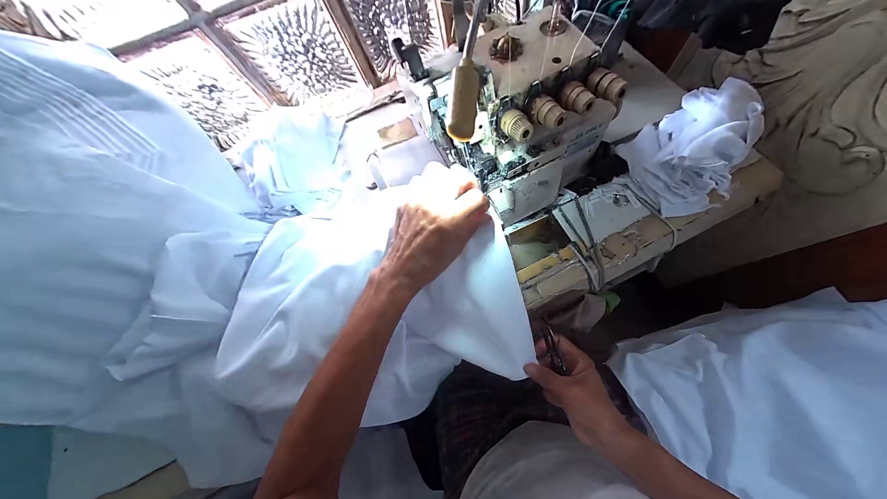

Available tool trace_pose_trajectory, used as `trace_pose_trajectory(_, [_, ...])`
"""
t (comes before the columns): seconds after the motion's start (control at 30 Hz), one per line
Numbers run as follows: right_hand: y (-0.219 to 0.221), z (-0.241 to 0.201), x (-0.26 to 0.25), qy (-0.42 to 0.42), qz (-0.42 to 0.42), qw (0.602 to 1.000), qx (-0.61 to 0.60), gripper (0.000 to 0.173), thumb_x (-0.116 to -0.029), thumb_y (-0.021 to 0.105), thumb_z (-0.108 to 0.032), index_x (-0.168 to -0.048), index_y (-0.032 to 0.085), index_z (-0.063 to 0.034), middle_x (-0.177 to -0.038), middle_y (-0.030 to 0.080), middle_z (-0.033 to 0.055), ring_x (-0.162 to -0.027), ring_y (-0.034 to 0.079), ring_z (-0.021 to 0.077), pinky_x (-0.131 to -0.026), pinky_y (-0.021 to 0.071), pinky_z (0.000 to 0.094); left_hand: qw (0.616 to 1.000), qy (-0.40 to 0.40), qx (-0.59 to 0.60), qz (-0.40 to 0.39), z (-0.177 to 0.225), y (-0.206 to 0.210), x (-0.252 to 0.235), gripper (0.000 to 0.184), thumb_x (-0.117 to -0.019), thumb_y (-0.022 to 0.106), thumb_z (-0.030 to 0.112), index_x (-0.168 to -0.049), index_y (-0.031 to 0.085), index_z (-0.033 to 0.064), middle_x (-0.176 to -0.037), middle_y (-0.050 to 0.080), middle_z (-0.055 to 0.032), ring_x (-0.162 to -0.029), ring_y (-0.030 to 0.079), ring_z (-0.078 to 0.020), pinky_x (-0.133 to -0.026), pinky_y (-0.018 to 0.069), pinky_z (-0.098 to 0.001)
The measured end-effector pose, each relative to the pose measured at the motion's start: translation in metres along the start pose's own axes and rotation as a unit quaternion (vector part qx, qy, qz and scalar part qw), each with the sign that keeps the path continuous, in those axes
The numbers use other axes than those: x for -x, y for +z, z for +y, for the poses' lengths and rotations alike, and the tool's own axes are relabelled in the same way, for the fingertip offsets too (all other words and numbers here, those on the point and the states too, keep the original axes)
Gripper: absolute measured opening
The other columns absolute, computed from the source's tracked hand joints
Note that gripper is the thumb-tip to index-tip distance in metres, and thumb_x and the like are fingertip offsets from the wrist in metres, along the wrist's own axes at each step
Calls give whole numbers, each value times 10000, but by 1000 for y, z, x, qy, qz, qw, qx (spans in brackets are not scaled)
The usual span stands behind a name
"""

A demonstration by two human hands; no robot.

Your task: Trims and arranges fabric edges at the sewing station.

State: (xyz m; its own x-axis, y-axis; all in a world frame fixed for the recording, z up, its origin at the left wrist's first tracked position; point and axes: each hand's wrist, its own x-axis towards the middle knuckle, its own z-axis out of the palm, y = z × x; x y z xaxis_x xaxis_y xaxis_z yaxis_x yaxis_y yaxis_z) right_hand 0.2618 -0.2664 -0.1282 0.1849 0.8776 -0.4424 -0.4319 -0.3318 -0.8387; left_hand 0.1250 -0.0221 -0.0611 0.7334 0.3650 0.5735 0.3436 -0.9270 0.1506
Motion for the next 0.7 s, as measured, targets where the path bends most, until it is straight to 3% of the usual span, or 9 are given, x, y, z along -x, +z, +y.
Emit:
trace_pose_trajectory(0.13, [-4,0,-6,-2,-4,1000,-2,193,-888,665,40,-1000,577,-91,-713,606,-81,-510,469,-50,-459,371,108,994,-79,-77,4,31,2,2,183,-996,612,149,-915,719,25,-1011,691,-198,-972,642,-409,-800,448,-557])
trace_pose_trajectory(0.23, [-6,1,-7,-6,-4,1000,2,181,-876,677,29,-981,595,-92,-701,595,-83,-509,469,-49,-461,373,106,982,-135,-132,2,55,8,13,175,-1014,573,95,-991,729,18,-942,655,-175,-864,613,-373,-760,435,-518])
trace_pose_trajectory(0.3, [-5,1,-6,-2,-5,1000,4,183,-873,676,28,-975,595,-100,-708,596,-87,-522,482,-48,-469,387,107,977,-190,-89,20,59,10,18,191,-1025,588,138,-1055,742,28,-928,655,-173,-857,625,-355,-753,454,-494])
trace_pose_trajectory(0.33, [-4,0,-5,2,-3,1000,1,187,-871,677,32,-974,596,-101,-709,596,-87,-523,485,-46,-470,390,108,974,-219,-50,25,58,9,19,206,-1020,606,164,-1093,753,38,-959,664,-168,-899,626,-346,-795,462,-496])
trace_pose_trajectory(0.43, [0,-4,-6,-5,-9,1000,-5,192,-868,676,26,-977,596,-110,-722,597,-88,-526,479,-48,-469,386,106,961,-270,7,55,46,8,13,212,-969,680,190,-1049,774,18,-1007,744,-164,-994,679,-304,-925,478,-472])
trace_pose_trajectory(0.47, [1,-6,-7,-11,-11,1000,-5,192,-873,672,19,-984,589,-113,-727,597,-91,-525,475,-52,-465,379,103,959,-277,9,53,42,8,9,221,-962,683,194,-1052,768,11,-1021,753,-158,-1010,694,-284,-945,488,-456])
trace_pose_trajectory(0.6, [6,-13,-12,-22,-16,999,-21,211,-868,673,21,-1008,577,-106,-730,585,-94,-534,481,-50,-470,383,101,959,-278,-13,43,34,9,-1,195,-960,672,172,-1014,720,-9,-965,705,-168,-938,667,-289,-838,497,-444])
trace_pose_trajectory(0.7, [5,-14,-10,-25,-25,999,-33,220,-866,664,32,-1009,573,-107,-718,588,-98,-528,476,-50,-468,375,102,963,-265,-43,30,44,7,2,196,-1004,639,181,-1033,680,-9,-988,694,-186,-948,666,-326,-823,493,-480])
